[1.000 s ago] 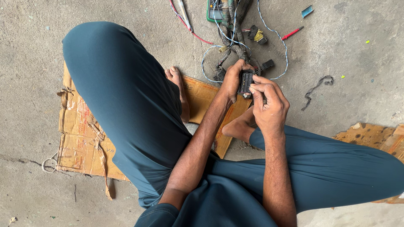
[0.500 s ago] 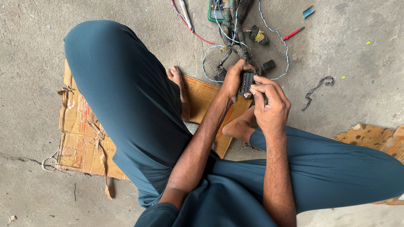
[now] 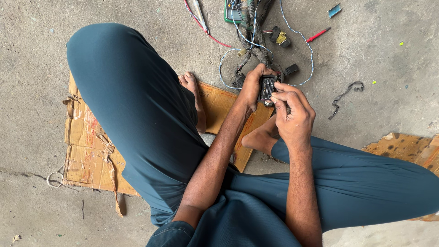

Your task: The person sits on the floor and works on a vehicle wiring harness, twisting wire ends together by hand and inserting terminated wires into a black multi-pin connector. A multimeter with probes and pliers lie nearby on the floor as the person continues terminating wires.

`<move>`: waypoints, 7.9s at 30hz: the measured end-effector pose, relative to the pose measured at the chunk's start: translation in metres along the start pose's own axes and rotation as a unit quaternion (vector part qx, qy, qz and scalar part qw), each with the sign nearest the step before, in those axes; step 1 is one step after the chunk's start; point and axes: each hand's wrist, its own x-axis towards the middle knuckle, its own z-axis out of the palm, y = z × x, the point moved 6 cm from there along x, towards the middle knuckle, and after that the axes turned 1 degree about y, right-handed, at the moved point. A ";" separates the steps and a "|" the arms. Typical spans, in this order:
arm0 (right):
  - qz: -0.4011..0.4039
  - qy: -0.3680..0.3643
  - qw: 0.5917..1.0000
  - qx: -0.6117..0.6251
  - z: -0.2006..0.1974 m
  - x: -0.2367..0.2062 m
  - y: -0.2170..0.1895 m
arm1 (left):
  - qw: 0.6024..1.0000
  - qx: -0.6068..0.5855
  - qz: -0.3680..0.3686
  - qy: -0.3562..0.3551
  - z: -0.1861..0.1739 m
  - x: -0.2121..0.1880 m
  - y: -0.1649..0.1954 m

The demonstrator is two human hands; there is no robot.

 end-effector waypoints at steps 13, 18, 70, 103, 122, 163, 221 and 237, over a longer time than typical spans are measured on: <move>0.005 0.005 1.000 0.013 0.001 -0.002 -0.001 | 1.000 -0.007 0.000 -0.002 0.001 -0.002 0.002; -0.012 0.001 1.000 -0.023 0.002 -0.001 -0.006 | 1.000 -0.015 0.005 0.006 0.000 -0.001 0.001; 0.025 -0.019 0.999 0.026 0.001 -0.003 0.000 | 1.000 -0.024 -0.003 -0.007 0.002 -0.003 0.003; -0.001 -0.012 1.000 -0.011 -0.002 -0.004 -0.003 | 1.000 -0.025 -0.009 -0.007 0.002 -0.005 0.004; 0.005 -0.022 1.000 0.007 -0.002 -0.004 -0.002 | 1.000 -0.023 0.003 0.001 -0.002 0.002 -0.004; -0.023 -0.006 1.000 0.008 -0.006 -0.001 -0.007 | 1.000 -0.008 -0.006 -0.004 0.002 -0.005 0.006; -0.003 -0.010 1.000 0.000 0.000 -0.004 -0.008 | 1.000 -0.025 0.000 0.000 0.001 -0.006 0.010; 0.037 0.023 0.999 -0.029 0.000 -0.010 0.000 | 0.998 -0.048 0.034 -0.029 0.007 -0.007 0.008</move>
